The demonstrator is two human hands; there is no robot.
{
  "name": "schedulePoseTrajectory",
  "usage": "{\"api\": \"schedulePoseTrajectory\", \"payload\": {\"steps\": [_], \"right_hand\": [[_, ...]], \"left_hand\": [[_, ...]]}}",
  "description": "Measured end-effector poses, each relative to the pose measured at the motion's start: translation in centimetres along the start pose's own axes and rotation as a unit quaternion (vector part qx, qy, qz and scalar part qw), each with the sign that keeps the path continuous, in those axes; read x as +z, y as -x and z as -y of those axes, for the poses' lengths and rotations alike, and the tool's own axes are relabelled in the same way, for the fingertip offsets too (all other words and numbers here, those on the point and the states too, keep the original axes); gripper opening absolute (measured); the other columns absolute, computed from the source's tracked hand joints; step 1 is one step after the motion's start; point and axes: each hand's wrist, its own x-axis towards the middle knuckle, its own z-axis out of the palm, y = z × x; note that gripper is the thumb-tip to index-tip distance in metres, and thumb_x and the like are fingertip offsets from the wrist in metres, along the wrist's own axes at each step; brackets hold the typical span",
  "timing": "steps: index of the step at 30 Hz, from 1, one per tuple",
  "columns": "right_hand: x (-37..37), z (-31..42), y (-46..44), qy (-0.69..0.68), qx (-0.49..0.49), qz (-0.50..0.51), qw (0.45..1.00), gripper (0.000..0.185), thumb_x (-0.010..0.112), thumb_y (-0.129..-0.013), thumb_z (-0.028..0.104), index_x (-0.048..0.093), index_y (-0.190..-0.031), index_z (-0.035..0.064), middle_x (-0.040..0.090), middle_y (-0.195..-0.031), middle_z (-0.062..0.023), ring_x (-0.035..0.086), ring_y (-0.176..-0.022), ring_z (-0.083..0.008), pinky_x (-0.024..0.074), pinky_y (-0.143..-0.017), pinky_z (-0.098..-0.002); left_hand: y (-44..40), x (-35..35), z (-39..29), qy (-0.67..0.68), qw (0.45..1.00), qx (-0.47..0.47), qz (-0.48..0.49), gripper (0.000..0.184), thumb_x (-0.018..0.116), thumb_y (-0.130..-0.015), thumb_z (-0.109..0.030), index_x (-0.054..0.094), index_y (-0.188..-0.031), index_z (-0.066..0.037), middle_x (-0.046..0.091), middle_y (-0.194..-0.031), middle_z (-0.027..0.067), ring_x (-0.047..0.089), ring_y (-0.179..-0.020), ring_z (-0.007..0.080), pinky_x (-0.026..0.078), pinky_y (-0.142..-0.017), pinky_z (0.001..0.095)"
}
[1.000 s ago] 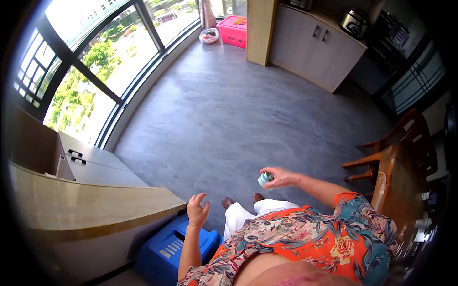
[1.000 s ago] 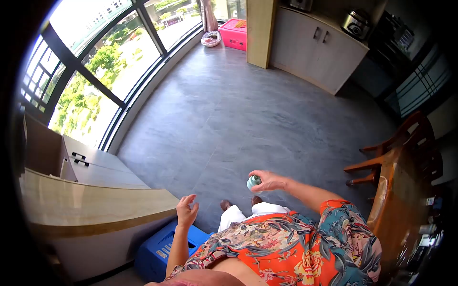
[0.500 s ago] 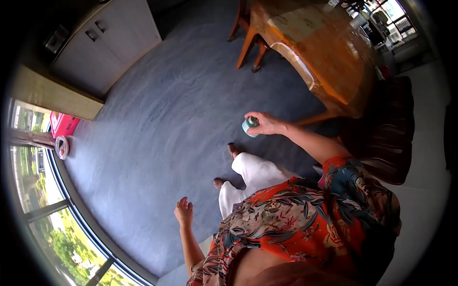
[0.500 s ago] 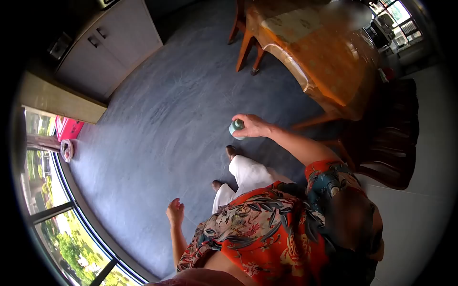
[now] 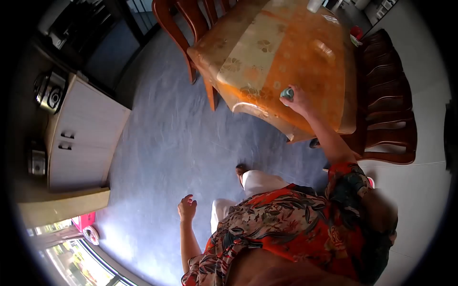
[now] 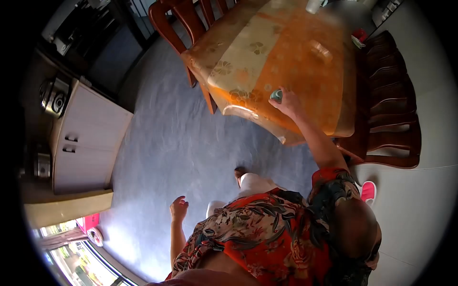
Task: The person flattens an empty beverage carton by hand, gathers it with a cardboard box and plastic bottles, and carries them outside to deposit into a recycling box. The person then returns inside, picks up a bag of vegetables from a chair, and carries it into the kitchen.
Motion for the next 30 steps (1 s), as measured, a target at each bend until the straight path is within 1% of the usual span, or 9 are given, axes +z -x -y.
{"api": "schedulePoseTrajectory", "payload": {"steps": [5,8,10,12,13,14,15,21,30], "right_hand": [[-0.2,-0.5,5.1,0.063,0.014,0.019,0.998,0.074,0.063,-0.070,0.049,0.038,-0.125,0.0082,0.050,-0.116,-0.0164,0.049,-0.106,-0.0311,0.0437,-0.083,-0.0400],[2.5,-2.8,6.4,0.023,-0.050,-0.032,0.998,0.072,0.062,-0.070,0.049,0.036,-0.127,0.0131,0.052,-0.114,-0.0158,0.048,-0.107,-0.0320,0.0410,-0.086,-0.0406],[-1.2,-1.2,8.3,0.045,0.036,0.119,0.991,0.073,0.063,-0.070,0.047,0.035,-0.127,0.0122,0.049,-0.118,-0.0170,0.047,-0.109,-0.0327,0.0400,-0.088,-0.0403],[-1.8,-6.2,8.0,0.086,0.037,0.033,0.995,0.070,0.064,-0.070,0.043,0.037,-0.127,0.0112,0.049,-0.119,-0.0180,0.047,-0.109,-0.0321,0.0390,-0.090,-0.0391],[-1.9,-8.1,8.0,0.077,0.000,-0.055,0.996,0.070,0.065,-0.069,0.044,0.039,-0.123,0.0087,0.058,-0.103,-0.0180,0.056,-0.093,-0.0328,0.0442,-0.078,-0.0394],[-1.8,-10.1,7.6,0.104,-0.018,-0.113,0.988,0.065,0.064,-0.070,0.041,0.042,-0.121,0.0080,0.058,-0.103,-0.0177,0.057,-0.093,-0.0326,0.0447,-0.077,-0.0388],[-1.5,-11.0,7.2,0.128,-0.036,-0.171,0.976,0.060,0.063,-0.072,0.038,0.044,-0.119,0.0072,0.058,-0.104,-0.0173,0.057,-0.092,-0.0324,0.0452,-0.076,-0.0383],[0.8,-4.4,7.8,-0.036,-0.075,-0.068,0.994,0.041,0.059,-0.075,0.028,0.053,-0.110,0.0061,0.059,-0.105,-0.0150,0.062,-0.078,-0.0280,0.0475,-0.072,-0.0339],[-0.5,-5.4,7.5,-0.028,-0.079,-0.076,0.994,0.035,0.059,-0.076,0.026,0.057,-0.104,0.0064,0.062,-0.097,-0.0128,0.063,-0.074,-0.0241,0.0486,-0.070,-0.0337]], "left_hand": [[2.1,2.3,3.4,0.000,1.000,-0.020,-0.007,0.032,0.062,-0.068,-0.017,0.062,-0.098,-0.009,0.063,-0.081,0.0112,0.061,-0.075,0.0250,0.048,-0.071,0.0353],[1.9,2.7,6.9,-0.049,0.998,-0.036,-0.014,0.032,0.062,-0.067,-0.018,0.062,-0.098,-0.009,0.064,-0.080,0.0113,0.061,-0.076,0.0255,0.047,-0.072,0.0361],[4.8,4.5,9.5,-0.045,0.996,-0.078,-0.004,0.031,0.062,-0.067,-0.019,0.063,-0.097,-0.010,0.064,-0.080,0.0110,0.061,-0.076,0.0253,0.047,-0.073,0.0366],[4.6,5.7,11.8,-0.068,0.996,-0.060,0.004,0.031,0.063,-0.067,-0.020,0.063,-0.096,-0.011,0.064,-0.080,0.0104,0.061,-0.076,0.0252,0.047,-0.073,0.0370],[4.0,6.4,13.0,-0.080,0.995,-0.050,0.009,0.030,0.063,-0.067,-0.021,0.063,-0.096,-0.011,0.064,-0.079,0.0101,0.061,-0.076,0.0251,0.047,-0.073,0.0371],[2.6,7.3,14.4,-0.061,0.996,-0.064,0.004,0.030,0.063,-0.068,-0.023,0.063,-0.095,-0.012,0.064,-0.079,0.0086,0.061,-0.077,0.0254,0.047,-0.073,0.0368],[2.1,6.6,13.7,-0.048,0.996,-0.077,-0.001,0.029,0.064,-0.068,-0.024,0.063,-0.095,-0.012,0.064,-0.080,0.0080,0.061,-0.077,0.0255,0.047,-0.072,0.0367],[-2.3,0.8,12.0,-0.072,0.993,0.022,-0.094,0.031,0.061,-0.068,-0.020,0.062,-0.098,-0.010,0.063,-0.078,0.0096,0.060,-0.075,0.0251,0.048,-0.069,0.0361],[-8.1,0.1,1.8,0.026,0.993,0.099,-0.055,0.032,0.062,-0.071,-0.019,0.060,-0.101,-0.011,0.061,-0.078,0.0069,0.059,-0.071,0.0215,0.048,-0.067,0.0332]]}}
